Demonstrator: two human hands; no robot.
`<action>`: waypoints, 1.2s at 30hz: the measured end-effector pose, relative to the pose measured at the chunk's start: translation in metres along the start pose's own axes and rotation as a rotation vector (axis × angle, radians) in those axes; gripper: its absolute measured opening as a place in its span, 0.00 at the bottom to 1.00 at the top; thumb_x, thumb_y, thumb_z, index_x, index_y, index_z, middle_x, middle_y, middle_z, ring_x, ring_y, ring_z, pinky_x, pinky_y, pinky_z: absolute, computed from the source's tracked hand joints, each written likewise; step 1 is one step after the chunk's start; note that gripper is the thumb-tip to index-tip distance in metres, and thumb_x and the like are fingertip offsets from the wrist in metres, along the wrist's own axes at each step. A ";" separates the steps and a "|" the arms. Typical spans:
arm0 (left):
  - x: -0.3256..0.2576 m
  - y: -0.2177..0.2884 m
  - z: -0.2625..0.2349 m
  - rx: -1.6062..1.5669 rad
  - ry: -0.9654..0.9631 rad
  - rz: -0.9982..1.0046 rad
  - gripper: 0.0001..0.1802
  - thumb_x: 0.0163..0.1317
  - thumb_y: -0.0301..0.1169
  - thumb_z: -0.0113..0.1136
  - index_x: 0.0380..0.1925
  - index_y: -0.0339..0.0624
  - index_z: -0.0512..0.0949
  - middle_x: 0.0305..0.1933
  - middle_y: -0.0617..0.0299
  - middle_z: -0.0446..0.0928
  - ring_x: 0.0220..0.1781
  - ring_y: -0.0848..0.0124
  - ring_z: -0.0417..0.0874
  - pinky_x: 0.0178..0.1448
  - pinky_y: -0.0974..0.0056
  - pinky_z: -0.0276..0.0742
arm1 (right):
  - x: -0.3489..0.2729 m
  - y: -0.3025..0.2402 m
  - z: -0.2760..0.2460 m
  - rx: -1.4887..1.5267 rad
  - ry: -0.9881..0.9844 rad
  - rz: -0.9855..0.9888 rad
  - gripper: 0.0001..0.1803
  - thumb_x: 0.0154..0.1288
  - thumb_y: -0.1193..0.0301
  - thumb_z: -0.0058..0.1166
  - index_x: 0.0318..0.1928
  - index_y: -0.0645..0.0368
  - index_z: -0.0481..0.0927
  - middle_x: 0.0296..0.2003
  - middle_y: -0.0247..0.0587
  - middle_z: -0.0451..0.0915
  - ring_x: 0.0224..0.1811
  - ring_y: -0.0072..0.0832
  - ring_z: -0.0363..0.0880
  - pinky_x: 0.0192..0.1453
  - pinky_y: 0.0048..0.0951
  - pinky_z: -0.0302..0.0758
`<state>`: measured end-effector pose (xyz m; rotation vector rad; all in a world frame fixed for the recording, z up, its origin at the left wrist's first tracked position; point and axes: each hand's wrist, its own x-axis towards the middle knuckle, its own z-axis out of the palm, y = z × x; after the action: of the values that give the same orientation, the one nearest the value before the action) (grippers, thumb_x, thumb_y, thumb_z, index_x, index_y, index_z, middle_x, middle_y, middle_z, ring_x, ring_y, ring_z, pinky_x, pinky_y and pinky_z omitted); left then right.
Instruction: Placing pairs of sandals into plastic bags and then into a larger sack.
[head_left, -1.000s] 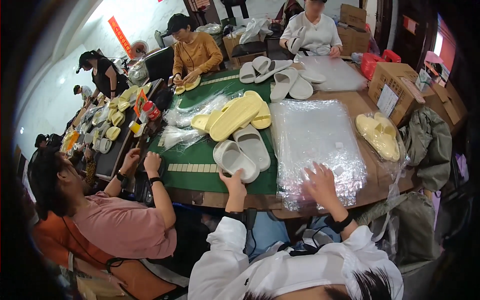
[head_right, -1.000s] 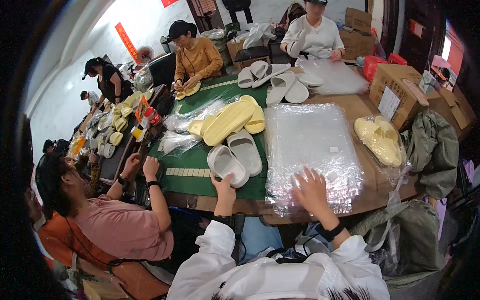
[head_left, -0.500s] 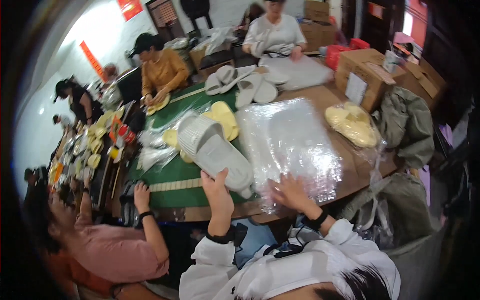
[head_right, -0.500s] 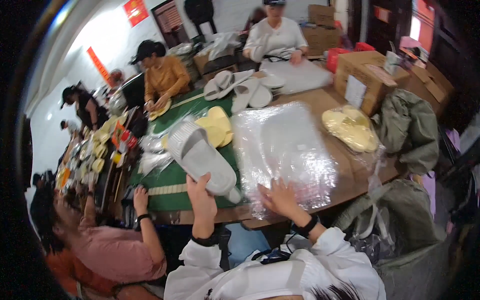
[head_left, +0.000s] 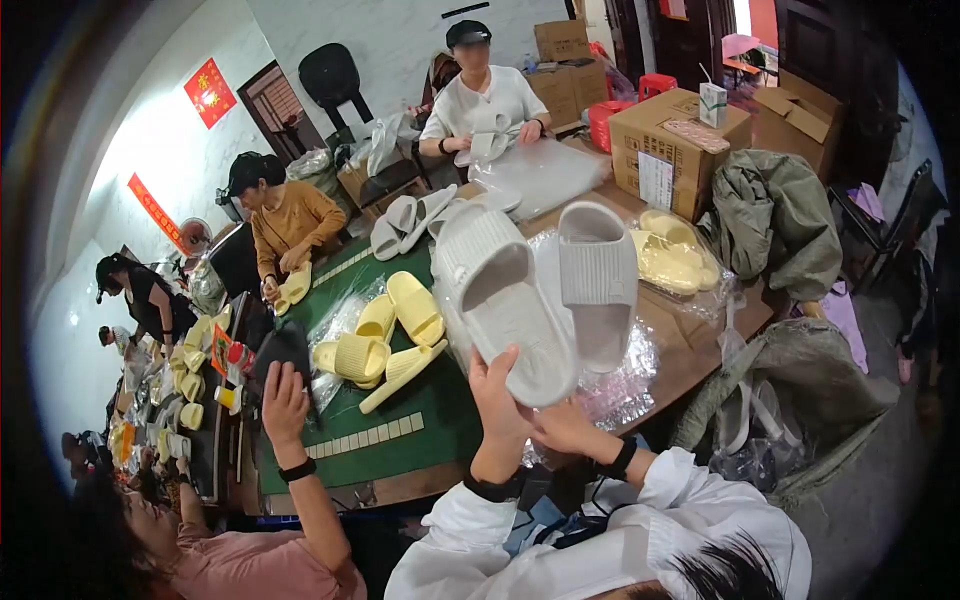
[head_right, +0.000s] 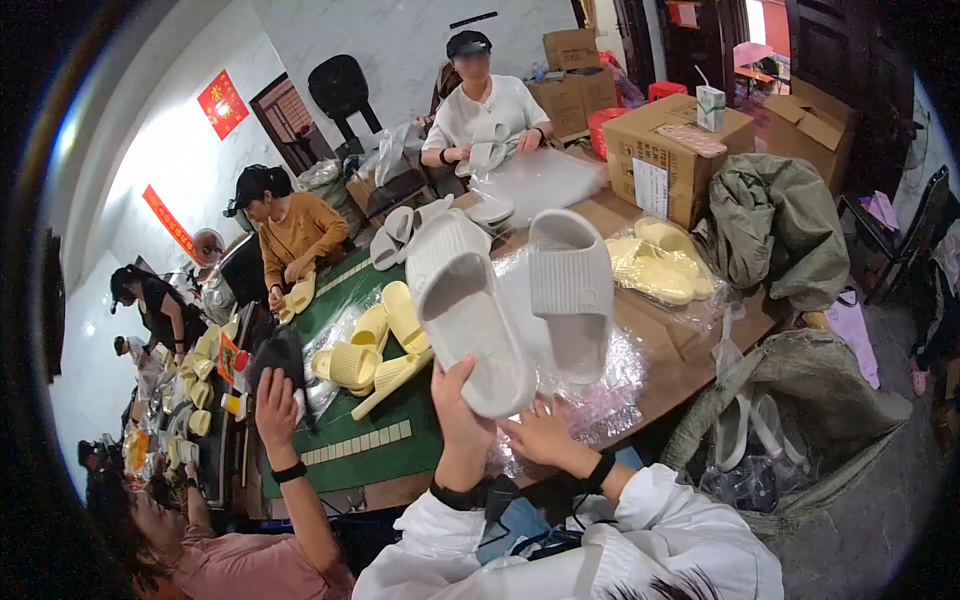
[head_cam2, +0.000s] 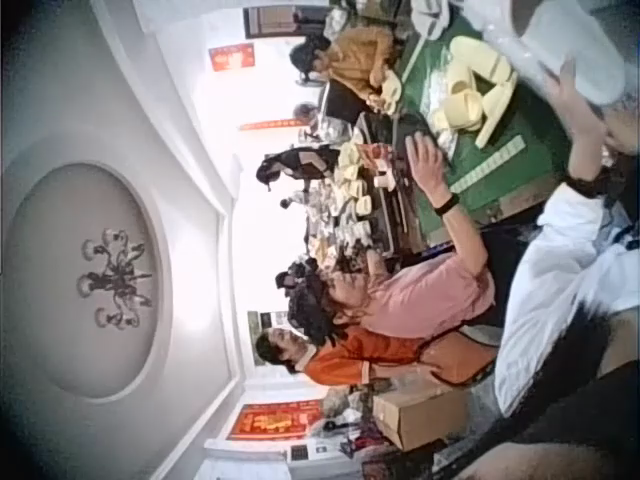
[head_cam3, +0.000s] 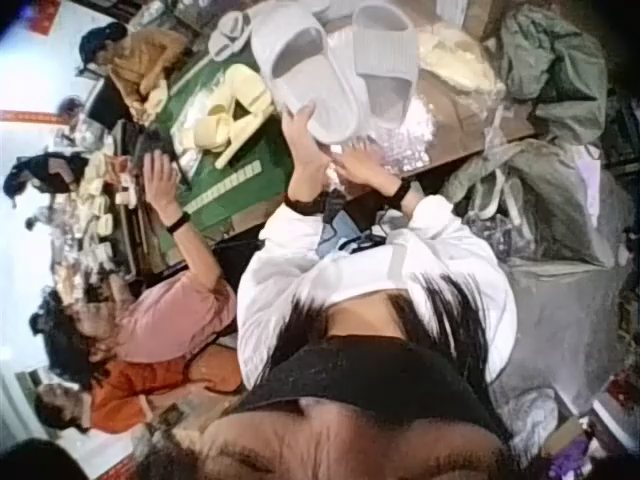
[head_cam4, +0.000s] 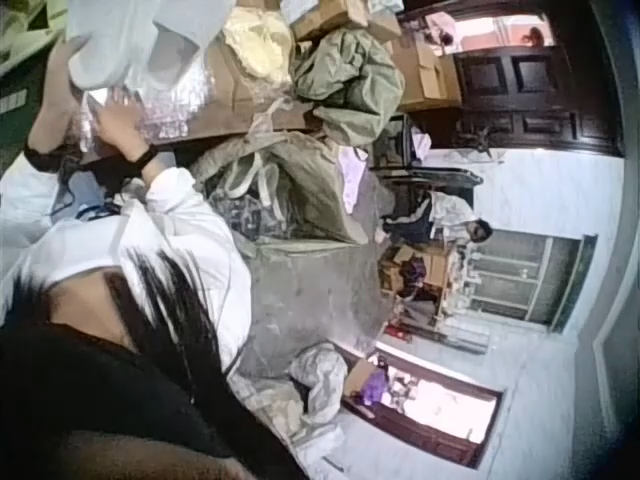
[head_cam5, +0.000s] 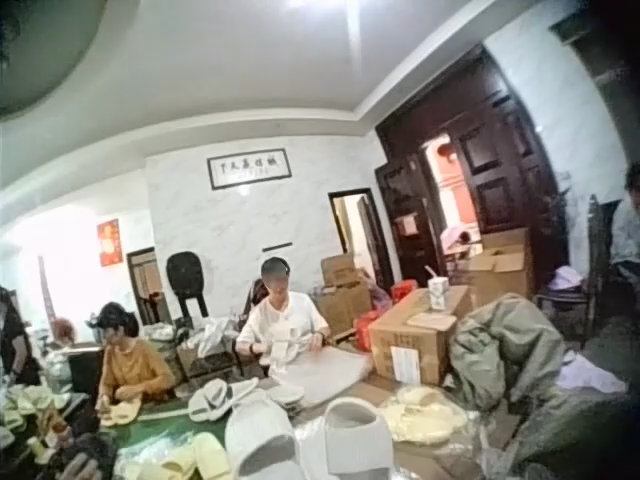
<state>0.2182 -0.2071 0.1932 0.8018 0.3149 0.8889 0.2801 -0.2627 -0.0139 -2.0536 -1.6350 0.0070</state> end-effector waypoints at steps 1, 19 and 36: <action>0.004 -0.011 -0.011 -0.002 0.035 -0.045 0.20 0.55 0.23 0.51 0.50 0.35 0.67 0.45 0.57 0.73 0.45 0.66 0.77 0.50 0.64 0.74 | 0.001 -0.009 -0.013 0.019 -0.091 0.060 0.26 0.59 0.54 0.49 0.59 0.36 0.69 0.61 0.47 0.62 0.65 0.55 0.56 0.63 0.70 0.45; 0.027 -0.073 -0.113 1.376 -0.602 -0.347 0.23 0.65 0.46 0.42 0.50 0.42 0.74 0.58 0.46 0.67 0.60 0.53 0.67 0.63 0.56 0.59 | 0.034 0.097 -0.126 0.573 0.244 0.470 0.17 0.64 0.62 0.47 0.31 0.63 0.82 0.27 0.41 0.78 0.36 0.26 0.75 0.44 0.26 0.69; 0.018 -0.003 -0.097 1.578 -0.903 0.012 0.18 0.60 0.44 0.53 0.47 0.53 0.77 0.50 0.41 0.72 0.49 0.44 0.74 0.53 0.53 0.71 | 0.111 0.059 -0.086 0.071 -0.183 0.317 0.27 0.55 0.51 0.53 0.51 0.54 0.75 0.48 0.58 0.70 0.54 0.49 0.69 0.57 0.42 0.62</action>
<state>0.1768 -0.1465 0.1268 2.5297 0.1461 0.0316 0.3913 -0.2032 0.0717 -2.2897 -1.3686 0.3664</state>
